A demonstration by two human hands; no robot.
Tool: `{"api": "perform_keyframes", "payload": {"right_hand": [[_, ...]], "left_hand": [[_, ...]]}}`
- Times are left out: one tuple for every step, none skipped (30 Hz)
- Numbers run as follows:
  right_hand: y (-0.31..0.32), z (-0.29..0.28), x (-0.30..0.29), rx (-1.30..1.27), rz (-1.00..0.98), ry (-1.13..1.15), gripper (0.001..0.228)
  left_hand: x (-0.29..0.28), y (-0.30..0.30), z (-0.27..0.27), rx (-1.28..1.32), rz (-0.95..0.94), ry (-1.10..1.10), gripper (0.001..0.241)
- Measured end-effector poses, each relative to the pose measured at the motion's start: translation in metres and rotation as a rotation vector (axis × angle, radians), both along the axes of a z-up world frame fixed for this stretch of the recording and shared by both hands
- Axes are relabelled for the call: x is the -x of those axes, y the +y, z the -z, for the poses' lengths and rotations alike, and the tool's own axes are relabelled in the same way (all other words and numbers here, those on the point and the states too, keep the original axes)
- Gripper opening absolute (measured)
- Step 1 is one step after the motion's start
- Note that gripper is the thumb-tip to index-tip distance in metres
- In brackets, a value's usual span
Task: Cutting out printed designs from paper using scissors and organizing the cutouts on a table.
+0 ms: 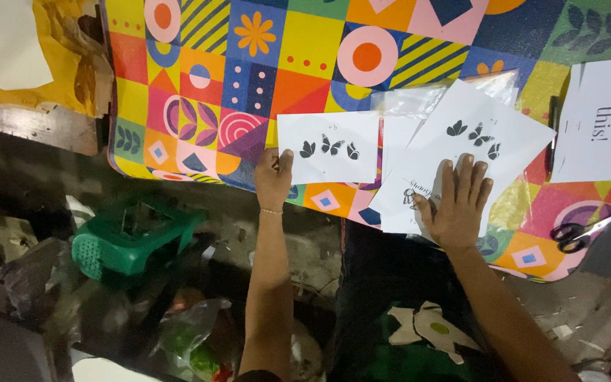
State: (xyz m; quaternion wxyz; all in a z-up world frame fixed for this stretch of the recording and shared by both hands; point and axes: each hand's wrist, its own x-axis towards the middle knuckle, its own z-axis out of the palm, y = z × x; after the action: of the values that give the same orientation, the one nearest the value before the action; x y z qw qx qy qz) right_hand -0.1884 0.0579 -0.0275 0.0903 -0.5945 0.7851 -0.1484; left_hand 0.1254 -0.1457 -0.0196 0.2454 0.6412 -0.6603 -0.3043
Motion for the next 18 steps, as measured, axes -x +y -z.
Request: {"api": "perform_keyframes", "payload": {"right_hand": [[0.000, 0.000, 0.000, 0.001, 0.002, 0.000, 0.085], [0.000, -0.001, -0.001, 0.003, 0.006, -0.010, 0.084], [0.000, -0.001, -0.001, 0.006, 0.010, -0.020, 0.083], [-0.001, -0.002, -0.002, 0.007, 0.012, -0.018, 0.083], [-0.001, -0.002, -0.002, 0.014, 0.010, -0.005, 0.083], [0.000, -0.004, -0.001, 0.018, 0.011, 0.013, 0.083], [-0.001, -0.005, 0.000, 0.015, 0.018, 0.021, 0.083], [-0.001, -0.006, 0.001, 0.042, 0.003, 0.005, 0.083], [-0.002, -0.007, 0.002, 0.069, -0.013, -0.009, 0.084], [-0.003, -0.010, 0.002, 0.067, -0.001, -0.001, 0.084], [-0.005, -0.014, 0.001, 0.086, 0.012, 0.014, 0.082], [-0.008, -0.017, 0.002, 0.109, 0.023, 0.030, 0.081], [-0.007, -0.015, 0.002, 0.112, 0.032, 0.039, 0.081], [-0.007, -0.014, 0.002, 0.121, 0.044, 0.061, 0.080], [-0.007, -0.012, 0.002, 0.131, 0.056, 0.082, 0.079], [-0.008, -0.012, 0.002, 0.136, 0.067, 0.092, 0.079], [-0.008, -0.011, 0.003, 0.155, 0.073, 0.111, 0.079], [-0.008, -0.011, 0.004, 0.171, 0.080, 0.129, 0.082]], "left_hand": [[0.002, -0.001, -0.004, 0.001, 0.002, 0.000, 0.025], [0.003, -0.001, -0.009, -0.004, 0.001, -0.009, 0.025], [0.005, -0.002, -0.014, -0.008, 0.001, -0.018, 0.026], [0.006, -0.001, -0.019, -0.007, 0.003, -0.016, 0.026], [0.008, 0.000, -0.024, 0.015, -0.018, -0.102, 0.032], [0.012, 0.002, -0.028, 0.033, -0.034, -0.182, 0.039], [0.013, 0.007, -0.029, 0.031, -0.027, -0.175, 0.039], [0.014, 0.011, -0.029, 0.204, -0.020, -0.329, 0.039], [0.016, 0.014, -0.030, 0.380, -0.014, -0.480, 0.059], [0.035, 0.024, -0.034, 0.381, -0.003, -0.470, 0.059], [0.054, 0.034, -0.039, 0.318, 0.076, -0.312, 0.049], [0.074, 0.044, -0.043, 0.258, 0.152, -0.154, 0.041], [0.096, 0.060, -0.032, 0.262, 0.160, -0.144, 0.041], [0.118, 0.076, -0.022, 0.258, 0.255, -0.174, 0.051], [0.139, 0.092, -0.012, 0.254, 0.349, -0.205, 0.061], [0.152, 0.093, -0.018, 0.262, 0.358, -0.196, 0.061], [0.166, 0.094, -0.024, 0.235, 0.390, -0.223, 0.075], [0.179, 0.097, -0.031, 0.207, 0.422, -0.252, 0.089]]}}
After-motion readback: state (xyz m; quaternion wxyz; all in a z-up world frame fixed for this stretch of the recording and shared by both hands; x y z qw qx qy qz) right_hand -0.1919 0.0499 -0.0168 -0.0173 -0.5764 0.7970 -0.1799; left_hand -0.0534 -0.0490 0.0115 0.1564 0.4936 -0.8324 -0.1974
